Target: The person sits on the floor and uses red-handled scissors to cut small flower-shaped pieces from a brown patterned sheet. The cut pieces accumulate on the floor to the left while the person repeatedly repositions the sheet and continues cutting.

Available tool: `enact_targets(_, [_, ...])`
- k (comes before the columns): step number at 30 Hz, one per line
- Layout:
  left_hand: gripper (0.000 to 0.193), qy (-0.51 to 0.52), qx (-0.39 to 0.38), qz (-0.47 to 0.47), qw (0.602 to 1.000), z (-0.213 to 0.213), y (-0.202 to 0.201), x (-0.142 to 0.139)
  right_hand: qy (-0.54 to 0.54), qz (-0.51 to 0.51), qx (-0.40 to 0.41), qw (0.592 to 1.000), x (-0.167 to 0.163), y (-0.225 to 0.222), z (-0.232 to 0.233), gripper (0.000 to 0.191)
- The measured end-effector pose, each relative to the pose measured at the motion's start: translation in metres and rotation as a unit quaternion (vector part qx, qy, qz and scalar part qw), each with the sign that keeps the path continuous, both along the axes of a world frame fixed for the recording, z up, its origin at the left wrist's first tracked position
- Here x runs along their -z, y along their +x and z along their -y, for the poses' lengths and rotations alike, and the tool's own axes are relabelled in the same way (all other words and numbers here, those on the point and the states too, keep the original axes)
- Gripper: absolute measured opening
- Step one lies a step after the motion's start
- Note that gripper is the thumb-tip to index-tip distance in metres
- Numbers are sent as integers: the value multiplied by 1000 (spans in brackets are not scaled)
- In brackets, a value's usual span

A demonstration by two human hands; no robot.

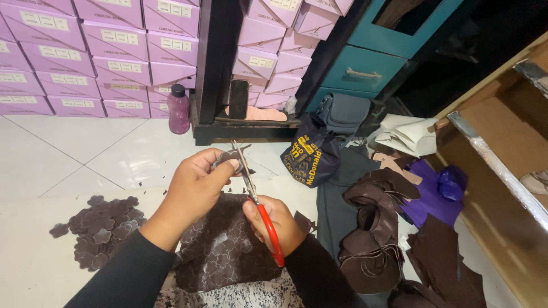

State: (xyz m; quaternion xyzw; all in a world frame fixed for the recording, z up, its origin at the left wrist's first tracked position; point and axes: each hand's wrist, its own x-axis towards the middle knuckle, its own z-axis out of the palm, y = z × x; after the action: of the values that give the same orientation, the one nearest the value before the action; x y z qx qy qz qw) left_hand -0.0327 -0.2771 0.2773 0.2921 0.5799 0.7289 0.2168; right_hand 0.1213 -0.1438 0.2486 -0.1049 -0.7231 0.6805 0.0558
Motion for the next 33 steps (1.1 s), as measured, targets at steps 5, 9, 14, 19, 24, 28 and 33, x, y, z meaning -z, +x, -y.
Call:
enact_targets(5, [16, 32, 37, 4, 999, 1, -2, 2, 33, -23, -22, 999, -4, 1, 0, 40])
enact_targets(9, [18, 28, 16, 3, 999, -3, 2, 4, 49, -38, -47, 997, -6, 0, 1, 39])
enact_targets(14, [19, 1, -6, 20, 1000, -2, 3, 0, 33, -20, -14, 999, -3, -1, 0, 41])
enact_targets(19, [19, 18, 15, 19, 1000, -1, 3, -4, 3, -14, -5, 1000, -1, 2, -2, 45])
enact_targets(24, [19, -12, 38, -7, 999, 5, -3, -5, 44, -33, -20, 998, -3, 3, -3, 42])
enact_targets(28, [18, 1, 54, -27, 998, 8, -2, -6, 25, -21, -23, 999, -5, 5, -2, 38])
enact_targets(33, [19, -24, 48, -3, 999, 11, -4, -11, -6, -15, -32, 999, -6, 4, -2, 39])
